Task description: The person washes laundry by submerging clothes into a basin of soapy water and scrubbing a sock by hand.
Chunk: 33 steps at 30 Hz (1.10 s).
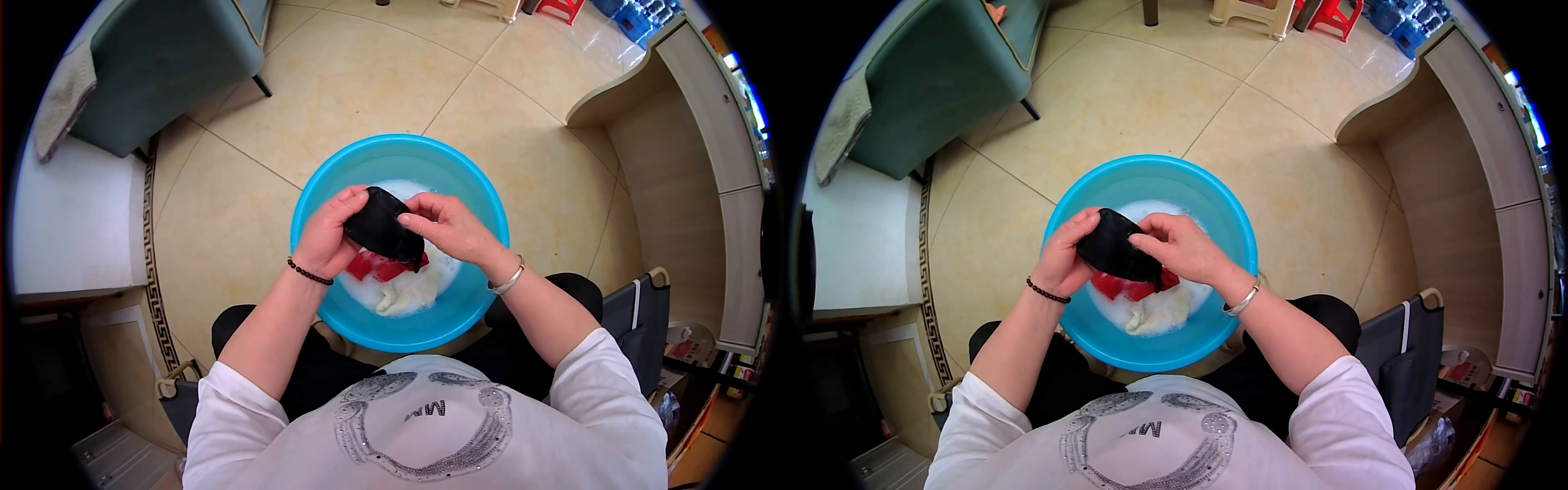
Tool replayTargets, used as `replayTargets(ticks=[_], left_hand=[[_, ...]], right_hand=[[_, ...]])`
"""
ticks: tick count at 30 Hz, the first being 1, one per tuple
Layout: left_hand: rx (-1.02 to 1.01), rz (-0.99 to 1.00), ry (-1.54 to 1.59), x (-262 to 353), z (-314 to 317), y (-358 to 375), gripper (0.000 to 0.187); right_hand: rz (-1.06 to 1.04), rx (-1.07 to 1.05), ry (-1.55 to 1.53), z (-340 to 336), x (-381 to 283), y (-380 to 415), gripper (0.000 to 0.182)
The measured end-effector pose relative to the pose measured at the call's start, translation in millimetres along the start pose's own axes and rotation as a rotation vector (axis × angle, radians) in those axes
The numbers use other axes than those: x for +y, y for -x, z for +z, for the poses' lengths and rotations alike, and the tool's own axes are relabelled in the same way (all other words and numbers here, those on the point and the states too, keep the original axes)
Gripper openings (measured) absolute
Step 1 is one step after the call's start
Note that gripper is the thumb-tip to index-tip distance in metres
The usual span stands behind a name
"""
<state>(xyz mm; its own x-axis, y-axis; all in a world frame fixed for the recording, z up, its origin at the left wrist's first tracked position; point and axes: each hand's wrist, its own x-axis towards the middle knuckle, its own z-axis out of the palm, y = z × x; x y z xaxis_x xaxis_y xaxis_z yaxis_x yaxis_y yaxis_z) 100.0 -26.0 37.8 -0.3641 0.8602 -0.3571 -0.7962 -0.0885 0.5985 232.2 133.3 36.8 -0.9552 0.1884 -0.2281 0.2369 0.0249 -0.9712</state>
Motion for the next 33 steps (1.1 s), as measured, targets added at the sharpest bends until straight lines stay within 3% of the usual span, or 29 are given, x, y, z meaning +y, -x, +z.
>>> replayTargets(ticks=[3, 5, 8, 11, 14, 17, 23, 26, 27, 28, 30, 32, 33], left_hand=[[0.002, 0.005, -0.046, 4, -1, 1, 0.019], [0.149, 0.053, -0.344, 6, 12, 4, 0.019], [0.171, 0.105, -0.460, -1, 3, 0, 0.020], [0.239, 0.143, -0.401, -8, 3, -3, 0.019], [0.255, 0.174, -0.360, -9, -5, -7, 0.019], [0.352, 0.156, -0.290, -3, -20, -14, 0.019], [0.449, 0.096, -0.307, -6, -40, -20, 0.025], [0.535, 0.127, -0.350, -16, -48, -28, 0.028], [0.535, 0.127, -0.351, -24, -58, -36, 0.028], [0.510, 0.138, -0.446, -34, -72, -47, 0.029], [0.473, 0.152, -0.549, -52, -87, -62, 0.031], [0.496, 0.638, -1.674, -76, -84, -73, 0.038], [0.491, 0.640, -1.673, -87, -77, -72, 0.038]], right_hand=[[0.015, 0.012, 0.041, 1, 1, -1, 0.018], [0.012, 0.046, 0.051, 4, 0, 0, 0.018], [-0.047, 0.085, 0.013, 9, -2, 1, 0.018], [-0.025, 0.166, 0.048, 8, -4, 0, 0.023], [0.080, 0.120, -0.016, -1, -6, 0, 0.022], [0.201, -0.050, 0.165, -21, 2, -5, 0.017], [0.318, 0.026, -0.013, -37, 32, -13, 0.016], [0.248, 0.210, 0.205, -37, 43, -15, 0.019], [0.172, 0.314, 0.417, -34, 52, -19, 0.023], [0.092, 0.418, 0.629, -30, 61, -23, 0.027], [0.066, 0.484, 0.725, -13, 90, -30, 0.035], [-0.053, 0.579, 1.173, 10, 115, -33, 0.035], [-0.051, 0.583, 1.175, 24, 125, -27, 0.035]])
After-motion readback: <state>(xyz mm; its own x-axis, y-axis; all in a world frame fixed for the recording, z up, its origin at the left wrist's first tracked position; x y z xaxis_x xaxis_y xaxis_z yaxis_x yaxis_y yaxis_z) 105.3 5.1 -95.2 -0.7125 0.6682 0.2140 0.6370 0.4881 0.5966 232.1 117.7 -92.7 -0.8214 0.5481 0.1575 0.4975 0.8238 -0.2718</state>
